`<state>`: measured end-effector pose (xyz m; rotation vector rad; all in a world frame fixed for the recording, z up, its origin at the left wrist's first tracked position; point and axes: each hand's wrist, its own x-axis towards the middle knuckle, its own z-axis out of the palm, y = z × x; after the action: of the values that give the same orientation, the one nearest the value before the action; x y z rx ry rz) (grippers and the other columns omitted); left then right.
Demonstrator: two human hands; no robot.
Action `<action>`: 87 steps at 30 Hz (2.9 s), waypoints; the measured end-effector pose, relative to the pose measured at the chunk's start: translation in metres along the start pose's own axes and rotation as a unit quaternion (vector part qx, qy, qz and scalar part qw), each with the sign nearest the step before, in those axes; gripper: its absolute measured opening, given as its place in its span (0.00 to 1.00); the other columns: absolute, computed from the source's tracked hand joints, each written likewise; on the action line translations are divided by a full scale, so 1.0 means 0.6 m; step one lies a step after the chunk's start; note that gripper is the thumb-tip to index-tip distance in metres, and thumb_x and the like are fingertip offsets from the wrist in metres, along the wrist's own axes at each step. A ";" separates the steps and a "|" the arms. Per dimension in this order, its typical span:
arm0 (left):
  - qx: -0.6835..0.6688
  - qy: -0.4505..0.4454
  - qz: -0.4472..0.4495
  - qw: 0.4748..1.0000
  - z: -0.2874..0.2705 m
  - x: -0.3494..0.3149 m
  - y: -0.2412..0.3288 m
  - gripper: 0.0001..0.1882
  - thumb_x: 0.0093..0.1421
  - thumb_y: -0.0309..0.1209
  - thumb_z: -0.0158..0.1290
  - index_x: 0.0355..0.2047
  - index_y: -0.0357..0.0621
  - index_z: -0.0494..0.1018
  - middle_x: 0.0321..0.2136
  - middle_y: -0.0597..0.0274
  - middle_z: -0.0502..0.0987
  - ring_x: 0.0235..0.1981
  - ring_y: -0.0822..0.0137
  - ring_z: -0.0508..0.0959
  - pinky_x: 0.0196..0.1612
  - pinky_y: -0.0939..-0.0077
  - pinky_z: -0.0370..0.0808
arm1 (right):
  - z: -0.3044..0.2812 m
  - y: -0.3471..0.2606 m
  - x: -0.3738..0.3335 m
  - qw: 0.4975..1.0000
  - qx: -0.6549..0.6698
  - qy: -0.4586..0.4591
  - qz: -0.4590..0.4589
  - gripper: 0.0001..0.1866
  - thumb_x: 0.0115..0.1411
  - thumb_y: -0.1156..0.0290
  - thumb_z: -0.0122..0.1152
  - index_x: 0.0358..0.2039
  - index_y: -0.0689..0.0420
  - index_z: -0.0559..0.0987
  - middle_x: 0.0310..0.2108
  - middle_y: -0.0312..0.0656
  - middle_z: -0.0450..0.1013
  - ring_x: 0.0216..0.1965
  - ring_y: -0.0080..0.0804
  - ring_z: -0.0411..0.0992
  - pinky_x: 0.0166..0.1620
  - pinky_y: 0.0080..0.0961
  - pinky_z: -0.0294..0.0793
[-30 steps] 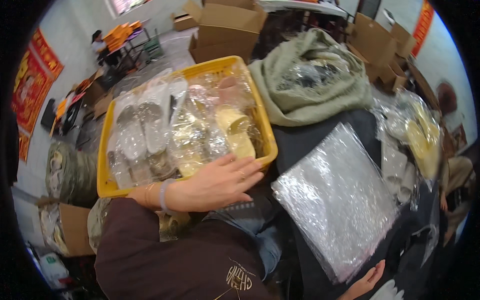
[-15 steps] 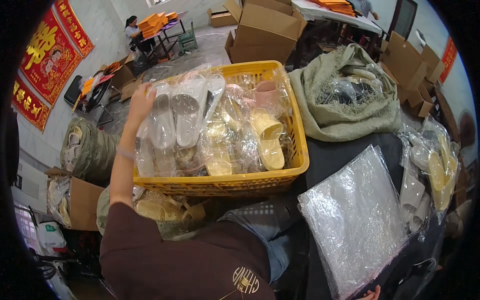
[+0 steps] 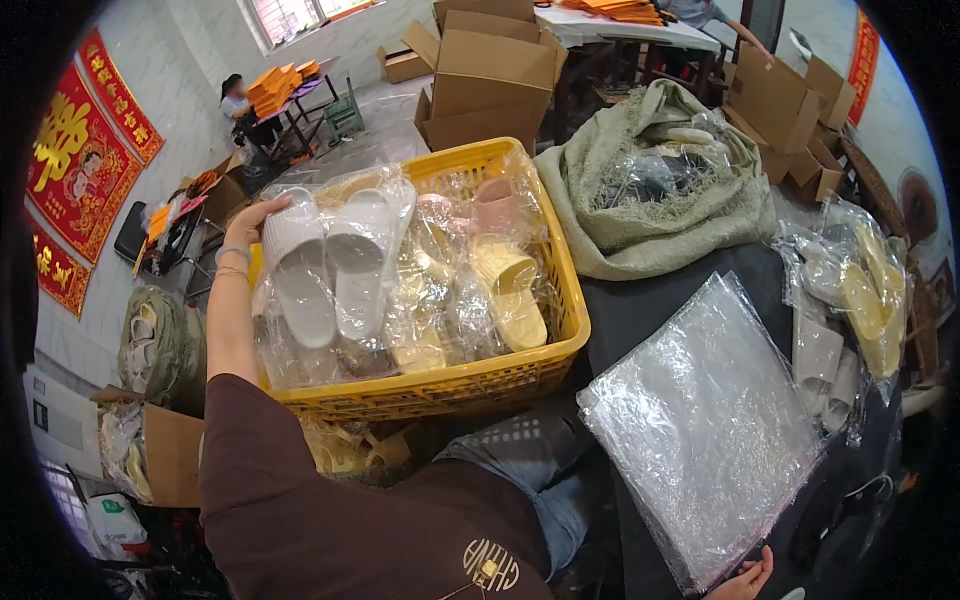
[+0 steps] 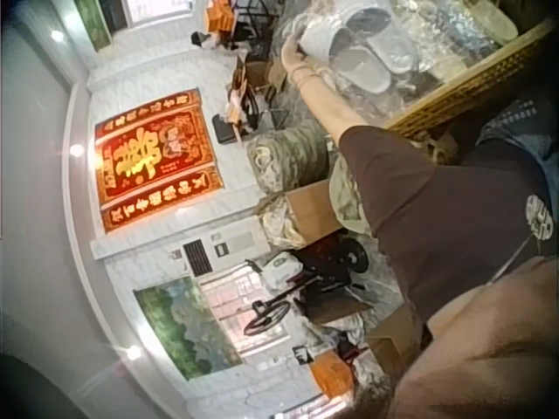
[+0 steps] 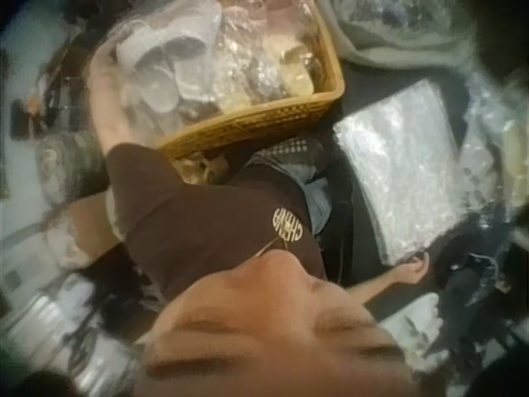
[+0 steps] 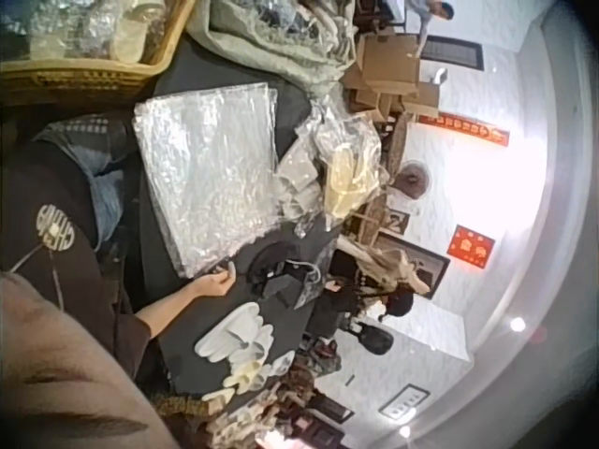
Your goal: The person repeatedly picks pairs of slippers from a yellow crate, places them on a sheet of bubble wrap on the table, and wraps them. They then move the wrapped pairs aside and repeat the process with different colored slippers. Other people are visible in the background working at separate tables.
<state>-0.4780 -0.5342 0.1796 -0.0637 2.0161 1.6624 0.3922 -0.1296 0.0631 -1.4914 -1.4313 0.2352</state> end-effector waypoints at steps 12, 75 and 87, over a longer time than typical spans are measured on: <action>0.029 -0.134 0.263 0.955 0.298 -0.206 0.286 0.20 0.53 0.33 0.62 0.44 0.36 0.73 0.35 0.57 0.80 0.31 0.67 0.81 0.38 0.76 0.80 | -0.039 0.125 0.005 0.993 0.018 -0.061 0.104 0.15 0.65 0.74 0.44 0.48 0.60 0.76 0.43 0.34 0.74 0.31 0.18 0.66 0.34 0.14 0.65; 0.306 -0.255 0.544 0.738 0.841 -0.388 -0.304 0.25 0.61 0.37 0.50 0.55 0.34 0.66 0.58 0.41 0.61 0.52 0.43 0.63 0.52 0.51 0.61 | 0.057 -0.040 0.065 0.691 0.597 -0.203 0.354 0.08 0.55 0.86 0.48 0.35 0.65 0.71 0.36 0.44 0.71 0.36 0.31 0.73 0.40 0.27 0.78; 0.228 -0.238 0.537 0.777 0.842 -0.384 -0.287 0.16 0.61 0.27 0.48 0.46 0.29 0.72 0.47 0.43 0.71 0.46 0.48 0.70 0.50 0.60 0.67 | 0.168 -0.165 0.072 0.902 -0.061 -0.361 -0.231 0.28 0.55 0.55 0.61 0.47 0.65 0.74 0.44 0.52 0.73 0.38 0.43 0.72 0.46 0.35 0.71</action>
<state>-0.0363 -0.1737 0.0649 1.7811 2.0297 1.3739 0.2689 -0.0638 0.1099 -1.1459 -2.3869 0.4356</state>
